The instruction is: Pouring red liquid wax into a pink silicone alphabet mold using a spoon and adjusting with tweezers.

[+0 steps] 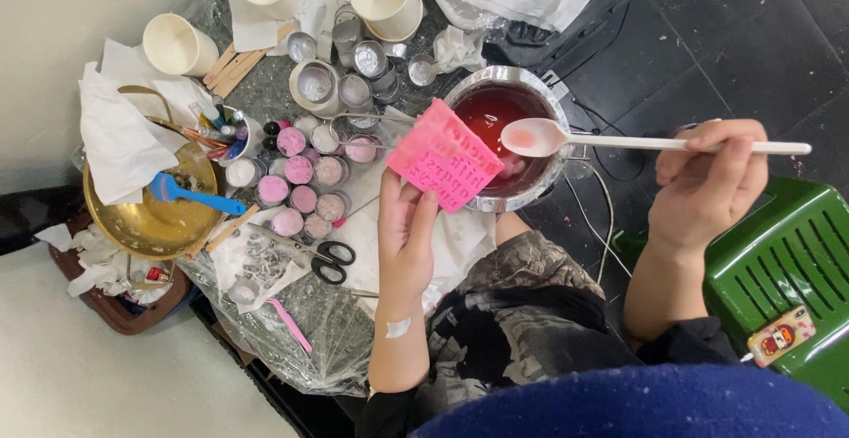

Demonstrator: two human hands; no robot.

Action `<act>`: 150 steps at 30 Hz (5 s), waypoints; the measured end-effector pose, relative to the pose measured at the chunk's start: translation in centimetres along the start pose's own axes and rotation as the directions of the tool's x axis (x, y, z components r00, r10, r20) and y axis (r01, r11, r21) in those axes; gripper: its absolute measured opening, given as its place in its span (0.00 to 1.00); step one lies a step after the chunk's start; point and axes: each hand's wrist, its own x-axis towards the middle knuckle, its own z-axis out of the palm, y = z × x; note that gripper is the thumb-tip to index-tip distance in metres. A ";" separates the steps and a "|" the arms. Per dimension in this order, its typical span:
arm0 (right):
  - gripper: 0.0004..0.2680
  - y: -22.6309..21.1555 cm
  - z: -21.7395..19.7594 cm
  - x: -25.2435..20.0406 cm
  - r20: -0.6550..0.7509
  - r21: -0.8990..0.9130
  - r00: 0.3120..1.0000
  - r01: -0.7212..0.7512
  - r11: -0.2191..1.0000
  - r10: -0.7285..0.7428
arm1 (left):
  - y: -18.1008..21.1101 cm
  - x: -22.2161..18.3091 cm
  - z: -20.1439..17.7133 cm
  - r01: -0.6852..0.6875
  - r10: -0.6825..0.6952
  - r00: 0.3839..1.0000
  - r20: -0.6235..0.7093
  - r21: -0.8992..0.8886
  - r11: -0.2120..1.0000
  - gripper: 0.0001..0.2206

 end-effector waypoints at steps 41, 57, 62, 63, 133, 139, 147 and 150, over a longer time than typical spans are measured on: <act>0.12 -0.3 4.8 -2.7 0.157 -0.224 0.984 -0.048 0.973 0.085 | -0.3 0.3 -0.5 0.004 -0.004 1.000 -0.020 -0.001 1.000 0.24; 0.19 3.2 19.1 -11.6 0.905 -0.309 0.368 0.220 0.925 0.214 | -1.3 -0.9 0.5 -0.017 0.017 1.000 -0.017 0.018 1.000 0.25; 0.24 6.5 22.8 -12.4 0.938 -0.340 0.331 0.835 0.432 0.098 | -2.0 -1.1 0.0 -0.029 0.031 0.999 -0.018 0.077 0.997 0.26; 0.23 7.9 23.1 -13.0 0.914 -0.406 0.350 0.796 0.449 0.206 | -2.1 -1.2 -0.1 -0.015 0.018 0.999 -0.040 0.072 0.997 0.27; 0.05 -4.6 9.6 -4.4 0.241 -0.200 0.970 0.011 0.980 0.038 | 0.8 1.1 -1.1 0.228 -0.221 0.968 0.122 -0.053 0.972 0.25; 0.05 -5.0 9.7 -3.6 0.339 -0.318 0.941 0.118 0.941 -0.004 | 0.8 1.2 -0.9 0.232 -0.222 0.968 0.117 -0.086 0.969 0.24; 0.06 -6.6 10.4 -2.7 0.402 -0.469 0.913 0.144 0.872 0.065 | 1.0 1.2 -0.8 0.207 -0.200 0.973 0.115 -0.048 0.977 0.25; 0.05 -6.8 10.7 -2.5 0.437 -0.478 0.899 0.250 0.842 -0.018 | 0.9 1.2 -0.8 0.197 -0.187 0.973 0.132 -0.071 0.978 0.24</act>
